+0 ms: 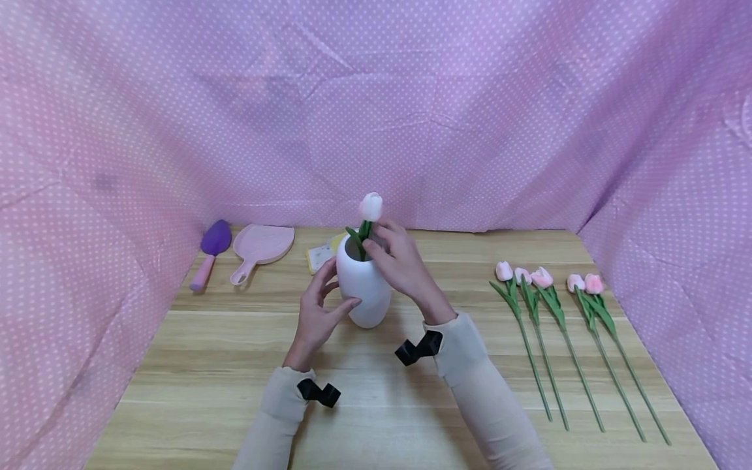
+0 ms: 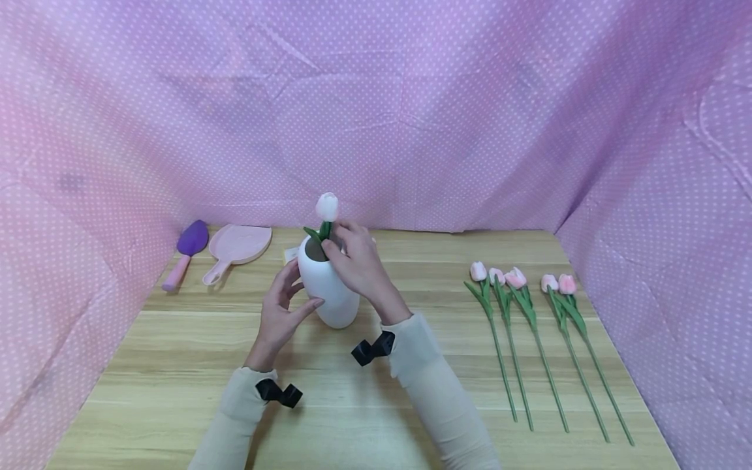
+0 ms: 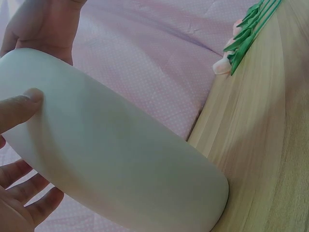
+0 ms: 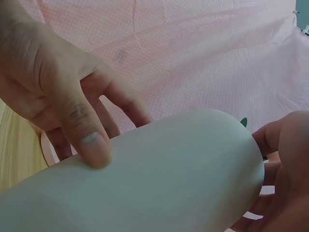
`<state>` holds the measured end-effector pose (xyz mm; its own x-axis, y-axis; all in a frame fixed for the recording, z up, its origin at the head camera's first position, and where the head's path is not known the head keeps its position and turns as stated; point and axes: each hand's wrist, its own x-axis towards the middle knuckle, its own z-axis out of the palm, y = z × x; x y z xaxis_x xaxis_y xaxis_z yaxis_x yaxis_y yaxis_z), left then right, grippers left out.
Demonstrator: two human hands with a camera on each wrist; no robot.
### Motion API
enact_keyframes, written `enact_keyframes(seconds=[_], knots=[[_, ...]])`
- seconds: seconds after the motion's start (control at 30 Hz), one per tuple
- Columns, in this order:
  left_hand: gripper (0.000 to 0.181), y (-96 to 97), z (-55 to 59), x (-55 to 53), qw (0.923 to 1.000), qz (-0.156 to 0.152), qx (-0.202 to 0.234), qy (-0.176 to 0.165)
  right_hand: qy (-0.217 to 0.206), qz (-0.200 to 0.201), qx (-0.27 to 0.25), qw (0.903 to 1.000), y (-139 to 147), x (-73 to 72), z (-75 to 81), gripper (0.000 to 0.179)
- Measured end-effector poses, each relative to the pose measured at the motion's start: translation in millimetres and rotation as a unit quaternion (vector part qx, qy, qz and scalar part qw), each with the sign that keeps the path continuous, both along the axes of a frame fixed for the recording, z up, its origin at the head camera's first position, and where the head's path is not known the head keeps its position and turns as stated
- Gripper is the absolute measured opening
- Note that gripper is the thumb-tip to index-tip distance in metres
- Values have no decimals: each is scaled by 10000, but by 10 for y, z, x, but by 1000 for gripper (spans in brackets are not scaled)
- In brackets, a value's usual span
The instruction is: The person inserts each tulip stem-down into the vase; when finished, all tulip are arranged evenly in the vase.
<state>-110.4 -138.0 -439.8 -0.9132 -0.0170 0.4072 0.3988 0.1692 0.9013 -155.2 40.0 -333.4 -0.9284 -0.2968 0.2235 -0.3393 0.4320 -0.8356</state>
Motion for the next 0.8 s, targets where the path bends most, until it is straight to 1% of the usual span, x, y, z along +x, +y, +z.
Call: enact_keyframes(seconds=[0.2, 0.3, 0.5, 0.8], knots=[[81, 5, 19, 3, 10000, -1, 33, -38, -326, -228, -224, 9990, 23, 8, -22, 44], [80, 7, 26, 7, 10000, 12, 28, -67, -388, -232, -339, 9984, 54, 11, -36, 46], [81, 6, 15, 7, 10000, 10, 22, -58, -135, -176, -583, 9981, 158, 27, -68, 46], [80, 2, 19, 10, 10000, -7, 52, -75, 103, -635, -1056, 9923, 401, 93, -44, 46]])
